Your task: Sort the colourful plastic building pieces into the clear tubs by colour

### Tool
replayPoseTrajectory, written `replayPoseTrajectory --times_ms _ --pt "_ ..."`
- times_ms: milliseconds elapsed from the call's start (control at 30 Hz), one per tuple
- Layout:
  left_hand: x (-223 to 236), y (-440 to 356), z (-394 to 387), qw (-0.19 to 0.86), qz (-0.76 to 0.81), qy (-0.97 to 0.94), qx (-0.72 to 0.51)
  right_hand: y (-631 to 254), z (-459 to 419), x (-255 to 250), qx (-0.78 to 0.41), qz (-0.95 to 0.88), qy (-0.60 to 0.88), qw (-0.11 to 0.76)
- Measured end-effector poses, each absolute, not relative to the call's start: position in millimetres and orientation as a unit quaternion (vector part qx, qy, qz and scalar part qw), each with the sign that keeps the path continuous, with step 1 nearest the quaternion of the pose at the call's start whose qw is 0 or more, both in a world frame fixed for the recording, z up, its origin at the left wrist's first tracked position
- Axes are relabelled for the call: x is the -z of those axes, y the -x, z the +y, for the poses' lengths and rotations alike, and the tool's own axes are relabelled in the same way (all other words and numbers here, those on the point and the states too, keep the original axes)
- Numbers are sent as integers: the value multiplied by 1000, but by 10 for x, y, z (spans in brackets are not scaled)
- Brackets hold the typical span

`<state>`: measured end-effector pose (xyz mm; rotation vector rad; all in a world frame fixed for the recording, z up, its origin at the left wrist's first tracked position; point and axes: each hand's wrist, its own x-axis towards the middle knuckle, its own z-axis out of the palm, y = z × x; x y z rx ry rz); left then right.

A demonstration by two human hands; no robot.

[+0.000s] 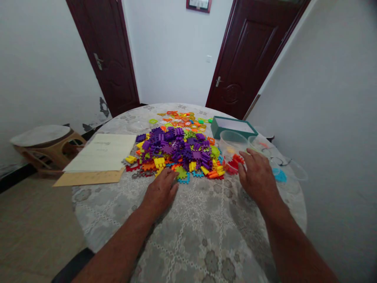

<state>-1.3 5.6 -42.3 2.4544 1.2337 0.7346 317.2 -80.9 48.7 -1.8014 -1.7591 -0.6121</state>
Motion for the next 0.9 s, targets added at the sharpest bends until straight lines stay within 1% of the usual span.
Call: replayPoseTrajectory --times_ms 67,133,233,333,400,567,700,800,900 --pt "408 0 45 143 426 -861 -239 -2980 -779 -438 186 -684 646 283" --pt "384 -15 33 143 422 -868 -219 -2730 -735 -354 106 -730 618 272" --pt "337 -32 20 142 422 -873 -197 -2396 -622 -157 1 -762 615 201" --pt "302 -41 10 138 428 -876 -174 -2223 -494 75 -21 -749 649 131" --pt "297 -46 -3 132 426 -882 -154 -2181 -439 203 -12 -737 667 112" --pt "314 -70 -70 107 431 -884 -143 -2148 -451 337 -27 -739 659 138" --pt "282 -51 -124 127 440 -877 -144 -2159 -533 339 -68 -767 611 183" --pt "250 4 -148 147 435 -879 -129 -2192 -588 330 -104 -786 573 207" --pt "242 52 -159 160 428 -878 -141 -2208 -622 313 -142 -806 529 225"
